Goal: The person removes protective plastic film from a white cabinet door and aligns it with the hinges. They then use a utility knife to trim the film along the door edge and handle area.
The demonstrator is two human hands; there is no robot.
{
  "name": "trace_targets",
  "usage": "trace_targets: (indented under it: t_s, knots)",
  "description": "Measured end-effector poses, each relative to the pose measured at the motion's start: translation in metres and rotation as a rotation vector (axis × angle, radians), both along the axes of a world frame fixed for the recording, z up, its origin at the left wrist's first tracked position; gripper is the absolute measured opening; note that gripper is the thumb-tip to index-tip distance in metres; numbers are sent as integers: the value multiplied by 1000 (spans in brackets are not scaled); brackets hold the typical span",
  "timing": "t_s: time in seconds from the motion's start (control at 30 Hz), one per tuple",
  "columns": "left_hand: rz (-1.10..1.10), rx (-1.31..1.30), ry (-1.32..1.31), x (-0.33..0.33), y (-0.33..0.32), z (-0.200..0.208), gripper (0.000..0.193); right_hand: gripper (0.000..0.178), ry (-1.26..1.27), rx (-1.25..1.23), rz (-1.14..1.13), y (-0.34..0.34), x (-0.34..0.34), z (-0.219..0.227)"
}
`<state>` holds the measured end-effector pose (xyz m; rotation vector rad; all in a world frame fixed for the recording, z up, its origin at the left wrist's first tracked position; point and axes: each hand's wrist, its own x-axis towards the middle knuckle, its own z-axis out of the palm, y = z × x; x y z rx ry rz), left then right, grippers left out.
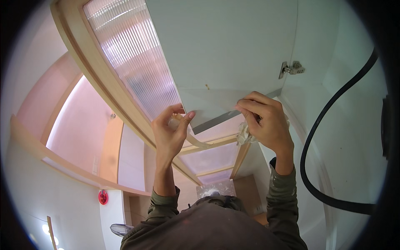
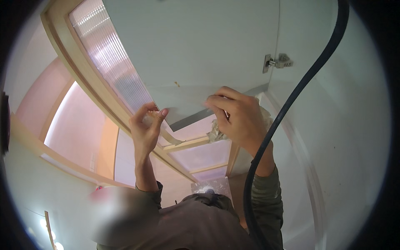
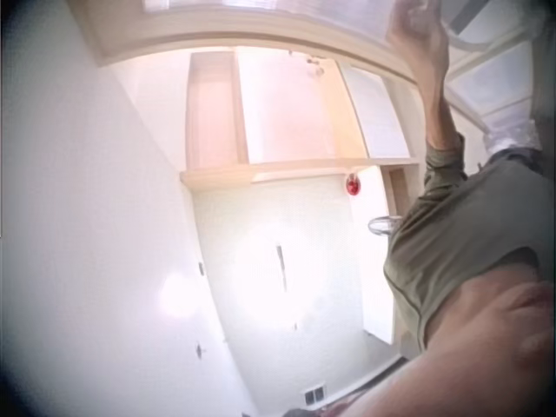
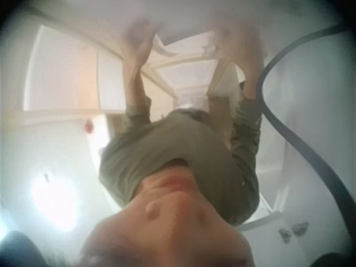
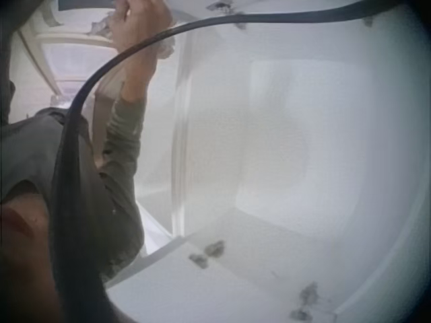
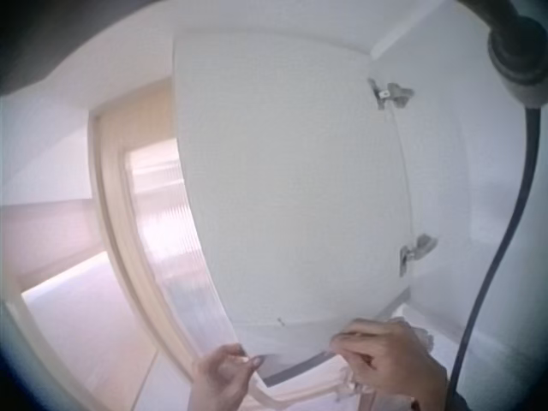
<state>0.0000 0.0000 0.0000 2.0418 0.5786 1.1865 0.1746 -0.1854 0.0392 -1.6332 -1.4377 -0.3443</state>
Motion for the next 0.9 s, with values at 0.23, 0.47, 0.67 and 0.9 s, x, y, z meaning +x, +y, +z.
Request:
trace_targets:
  t_s: [0.23,0.47,0.67,0.9]
  knots:
    - [-17,3,-9,1,2,-7,26,7,17,-15,-37,-14,5,11]
    - [12,13,-16,8,4,-4,33,5,205,47,81,-9,-8,-21]
    - [14,170,-138,11,-3,5,40,19,343,105,109,8,-22,-33]
    - [27,62,-168,9,5,19,23,36,-76,224,-42,44,-51,11]
